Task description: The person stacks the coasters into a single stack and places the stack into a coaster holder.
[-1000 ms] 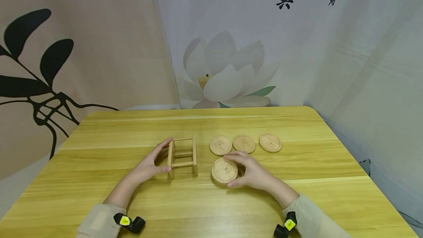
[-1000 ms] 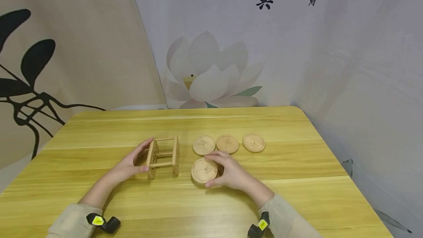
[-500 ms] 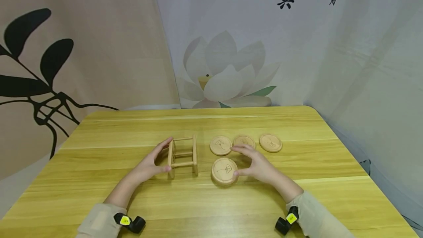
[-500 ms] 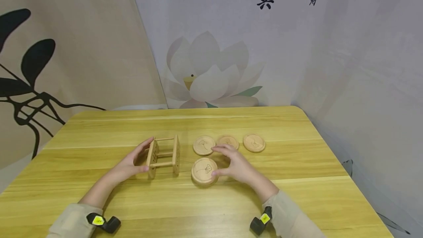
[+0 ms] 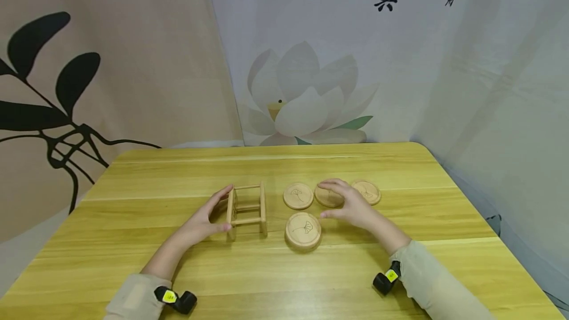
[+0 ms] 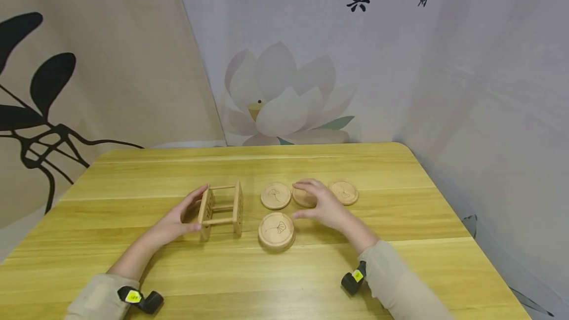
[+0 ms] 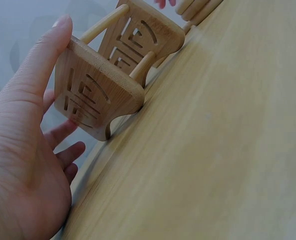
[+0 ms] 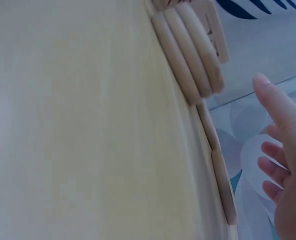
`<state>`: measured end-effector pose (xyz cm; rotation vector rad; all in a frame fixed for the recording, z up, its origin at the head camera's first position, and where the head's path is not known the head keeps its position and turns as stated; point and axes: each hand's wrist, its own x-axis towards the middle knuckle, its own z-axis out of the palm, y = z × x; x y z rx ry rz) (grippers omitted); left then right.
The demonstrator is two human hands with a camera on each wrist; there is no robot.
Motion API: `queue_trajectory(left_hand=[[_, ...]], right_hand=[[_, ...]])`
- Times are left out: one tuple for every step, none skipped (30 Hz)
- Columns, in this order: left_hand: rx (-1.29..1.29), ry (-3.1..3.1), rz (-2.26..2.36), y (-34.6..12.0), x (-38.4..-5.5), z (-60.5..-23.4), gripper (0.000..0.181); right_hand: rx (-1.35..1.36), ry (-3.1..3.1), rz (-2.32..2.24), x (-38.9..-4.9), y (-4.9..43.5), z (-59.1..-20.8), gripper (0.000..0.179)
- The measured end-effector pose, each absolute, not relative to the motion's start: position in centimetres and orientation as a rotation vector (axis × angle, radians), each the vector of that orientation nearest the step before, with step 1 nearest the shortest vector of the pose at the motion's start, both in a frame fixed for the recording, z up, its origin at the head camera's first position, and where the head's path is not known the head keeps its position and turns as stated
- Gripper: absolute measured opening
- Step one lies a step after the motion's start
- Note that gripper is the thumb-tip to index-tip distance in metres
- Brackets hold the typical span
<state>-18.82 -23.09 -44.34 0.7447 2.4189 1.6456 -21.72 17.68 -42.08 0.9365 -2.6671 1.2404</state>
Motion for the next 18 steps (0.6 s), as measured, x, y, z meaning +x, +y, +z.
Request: queue_trajectory(left_hand=[[0.743,2.419,1.646,-23.1,-18.8,-44.3,0.091],[0.741,2.42,1.645,-23.1,-18.8,-44.3,0.091],[0.739,2.422,1.644,-23.1,-18.8,-44.3,0.091],[0.739,2.422,1.644,-23.1,-18.8,-44.3,0.091],[0.737,2.424,1.643,-23.1,-18.8,-44.3,0.091],[0.735,2.426,1.642,-23.1,-18.8,-44.3,0.091],[0.732,2.43,1.639,-23.1,-18.8,-44.3,0.091],[0.729,2.433,1.637,-23.1,-18.8,-44.3,0.09],[0.727,2.438,1.635,-23.1,-18.8,-44.3,0.09],[0.725,2.439,1.634,-23.1,-18.8,-44.4,0.09],[0.723,2.442,1.633,-23.1,-18.8,-44.4,0.09],[0.722,2.444,1.633,-23.1,-18.8,-44.4,0.091],[0.722,2.446,1.633,-23.1,-18.8,-44.4,0.091],[0.725,2.445,1.634,-23.1,-18.8,-44.4,0.091],[0.726,2.445,1.636,-23.1,-18.8,-44.4,0.091],[0.729,2.442,1.637,-23.1,-18.8,-44.3,0.091],[0.731,2.44,1.639,-23.1,-18.8,-44.3,0.091],[0.733,2.438,1.64,-23.1,-18.8,-44.3,0.092]], right_hand=[[0.933,-2.678,1.223,-21.9,17.7,-42.0,0.074],[0.931,-2.687,1.211,-22.1,17.8,-41.9,0.074],[0.93,-2.695,1.201,-22.2,17.8,-41.8,0.074],[0.923,-2.709,1.189,-22.4,17.8,-41.7,0.074],[0.922,-2.717,1.184,-22.6,17.8,-41.7,0.075],[0.921,-2.726,1.181,-22.7,17.8,-41.6,0.075],[0.921,-2.735,1.178,-22.9,17.8,-41.5,0.075],[0.922,-2.74,1.184,-23.1,17.7,-41.5,0.076],[0.923,-2.746,1.189,-23.2,17.7,-41.4,0.076],[0.928,-2.753,1.188,-23.4,17.6,-41.4,0.076],[0.932,-2.76,1.185,-23.6,17.6,-41.4,0.076],[0.939,-2.767,1.179,-23.7,17.5,-41.3,0.076],[0.949,-2.773,1.168,-23.9,17.4,-41.3,0.076],[0.958,-2.779,1.157,-24.1,17.3,-41.3,0.076],[0.966,-2.789,1.141,-24.3,17.2,-41.2,0.076],[0.977,-2.798,1.124,-24.5,17.1,-41.2,0.075],[0.989,-2.807,1.109,-24.7,17.1,-41.2,0.075],[1.002,-2.813,1.101,-24.9,17.0,-41.2,0.075]])
